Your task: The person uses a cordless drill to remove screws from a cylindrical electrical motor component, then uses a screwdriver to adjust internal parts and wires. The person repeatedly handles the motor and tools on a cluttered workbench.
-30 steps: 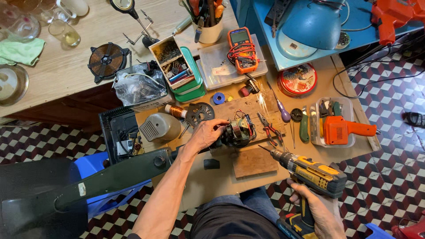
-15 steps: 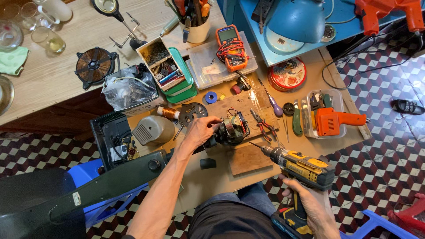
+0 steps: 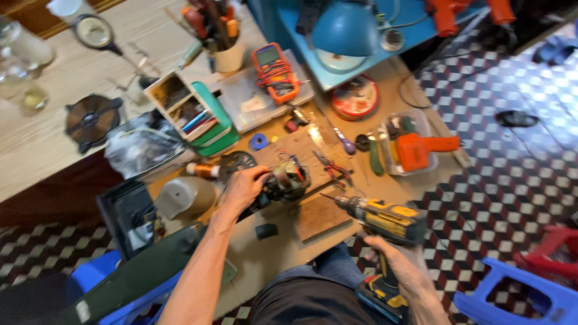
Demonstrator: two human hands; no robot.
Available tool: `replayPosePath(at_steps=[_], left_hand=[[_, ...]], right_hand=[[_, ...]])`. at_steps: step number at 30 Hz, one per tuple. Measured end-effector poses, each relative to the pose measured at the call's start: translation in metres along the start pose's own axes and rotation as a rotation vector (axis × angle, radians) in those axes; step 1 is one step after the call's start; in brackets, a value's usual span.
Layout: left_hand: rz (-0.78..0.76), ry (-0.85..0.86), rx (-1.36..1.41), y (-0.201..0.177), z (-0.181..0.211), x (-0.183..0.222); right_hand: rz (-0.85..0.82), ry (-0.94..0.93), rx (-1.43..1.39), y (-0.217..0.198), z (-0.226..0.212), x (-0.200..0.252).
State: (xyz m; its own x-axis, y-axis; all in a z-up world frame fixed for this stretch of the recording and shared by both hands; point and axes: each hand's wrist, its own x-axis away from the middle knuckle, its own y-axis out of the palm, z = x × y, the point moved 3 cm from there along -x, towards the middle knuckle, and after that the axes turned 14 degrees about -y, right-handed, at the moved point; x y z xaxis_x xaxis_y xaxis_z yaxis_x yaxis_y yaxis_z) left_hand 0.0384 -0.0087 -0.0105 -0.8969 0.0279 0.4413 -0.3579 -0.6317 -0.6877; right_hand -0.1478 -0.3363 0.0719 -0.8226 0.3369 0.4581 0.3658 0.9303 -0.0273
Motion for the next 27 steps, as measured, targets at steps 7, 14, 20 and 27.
replayPosePath(at_steps=[7, 14, 20, 27], left_hand=[[0.045, 0.085, 0.098, 0.010, -0.004, -0.007], [-0.061, -0.043, 0.167, 0.007, 0.003, 0.001], [-0.035, -0.024, 0.210, 0.006, 0.005, 0.001], [-0.149, -0.030, 0.326, 0.019, -0.018, -0.013]], right_hand=[[-0.047, -0.008, -0.056, -0.001, -0.003, 0.003], [-0.037, -0.016, -0.128, 0.000, -0.003, 0.004], [-0.020, 0.038, -0.219, -0.001, 0.003, 0.002], [-0.030, 0.005, -0.128, -0.009, -0.001, 0.003]])
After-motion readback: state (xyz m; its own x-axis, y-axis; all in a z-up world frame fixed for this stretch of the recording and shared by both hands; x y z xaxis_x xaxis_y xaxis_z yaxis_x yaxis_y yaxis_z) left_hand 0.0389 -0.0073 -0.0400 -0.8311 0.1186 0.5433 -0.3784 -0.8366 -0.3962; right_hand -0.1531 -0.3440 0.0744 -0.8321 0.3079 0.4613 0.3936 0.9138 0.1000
